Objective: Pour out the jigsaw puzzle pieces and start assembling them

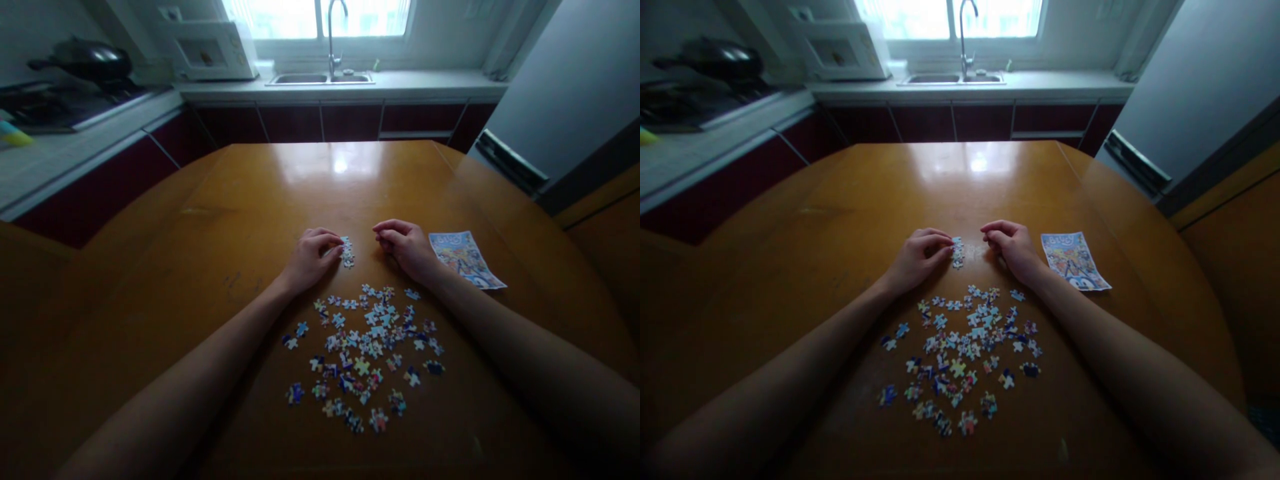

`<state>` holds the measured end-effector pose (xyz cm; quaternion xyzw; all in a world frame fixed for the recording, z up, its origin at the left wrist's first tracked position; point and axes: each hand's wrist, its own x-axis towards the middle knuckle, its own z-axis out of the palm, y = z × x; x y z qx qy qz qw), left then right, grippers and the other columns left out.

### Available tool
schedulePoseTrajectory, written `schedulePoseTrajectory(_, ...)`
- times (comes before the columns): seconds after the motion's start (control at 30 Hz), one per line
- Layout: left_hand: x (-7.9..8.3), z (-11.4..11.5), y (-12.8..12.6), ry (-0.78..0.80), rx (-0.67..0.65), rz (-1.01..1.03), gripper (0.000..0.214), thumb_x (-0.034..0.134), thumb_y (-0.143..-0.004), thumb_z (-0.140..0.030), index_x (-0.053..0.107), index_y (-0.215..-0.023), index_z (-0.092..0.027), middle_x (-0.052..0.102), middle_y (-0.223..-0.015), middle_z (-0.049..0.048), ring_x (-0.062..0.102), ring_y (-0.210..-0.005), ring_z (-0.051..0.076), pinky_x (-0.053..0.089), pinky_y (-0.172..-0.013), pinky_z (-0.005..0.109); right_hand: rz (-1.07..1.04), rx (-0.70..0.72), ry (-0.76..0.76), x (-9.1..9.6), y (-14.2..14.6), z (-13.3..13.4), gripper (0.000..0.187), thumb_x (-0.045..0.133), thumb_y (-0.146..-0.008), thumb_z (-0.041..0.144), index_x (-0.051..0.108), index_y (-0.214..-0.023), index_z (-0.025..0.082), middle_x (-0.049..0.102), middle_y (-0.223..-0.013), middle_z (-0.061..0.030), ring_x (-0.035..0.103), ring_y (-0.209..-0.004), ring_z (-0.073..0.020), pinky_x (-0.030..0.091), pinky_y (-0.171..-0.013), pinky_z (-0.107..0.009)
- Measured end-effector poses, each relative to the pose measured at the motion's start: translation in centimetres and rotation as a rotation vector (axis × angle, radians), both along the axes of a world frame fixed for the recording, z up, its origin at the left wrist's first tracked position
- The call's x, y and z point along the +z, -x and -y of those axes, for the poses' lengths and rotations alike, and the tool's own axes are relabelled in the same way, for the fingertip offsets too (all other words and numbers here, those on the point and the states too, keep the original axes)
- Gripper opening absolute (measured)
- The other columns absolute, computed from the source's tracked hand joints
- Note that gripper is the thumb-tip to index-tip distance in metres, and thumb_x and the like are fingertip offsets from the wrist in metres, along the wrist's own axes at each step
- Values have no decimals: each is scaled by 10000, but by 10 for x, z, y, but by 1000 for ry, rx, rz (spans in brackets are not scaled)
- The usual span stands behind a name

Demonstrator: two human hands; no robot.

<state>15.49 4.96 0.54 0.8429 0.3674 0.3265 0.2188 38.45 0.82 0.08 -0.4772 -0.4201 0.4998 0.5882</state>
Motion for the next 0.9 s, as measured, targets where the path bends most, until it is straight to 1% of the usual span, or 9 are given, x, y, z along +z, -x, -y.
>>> schedulePoseTrajectory(0.13,0,-1,1,-2,-10,4,124,649,-906,-278,749,-945,-215,721,-1013,63,621,-1007,231,485,-943,417,3,7,-4,2,1,0,116,692,-696,229,736,-792,181,639,-680,-7,454,-541,-89,311,-488,-249)
schedulePoseTrajectory(0.43,0,-2,2,-4,-23,-2,130,644,-915,-292,741,-957,-217,717,-1004,64,615,-995,228,487,-930,422,-10,20,-7,0,0,-1,120,671,-710,214,736,-808,189,641,-713,-11,452,-555,-93,319,-502,-266)
schedulePoseTrajectory(0.6,0,-2,2,-5,-23,-2,125,648,-913,-288,741,-960,-218,715,-1004,64,615,-992,226,491,-922,421,-16,20,-2,1,1,-1,111,677,-708,216,736,-798,192,639,-709,-13,449,-554,-94,318,-504,-269)
schedulePoseTrajectory(0.9,0,-2,1,3,-21,7,110,654,-906,-276,738,-946,-218,713,-992,60,616,-993,226,492,-928,426,-11,29,-8,-2,-1,-2,106,685,-716,228,735,-804,197,643,-719,-12,457,-560,-94,326,-501,-263)
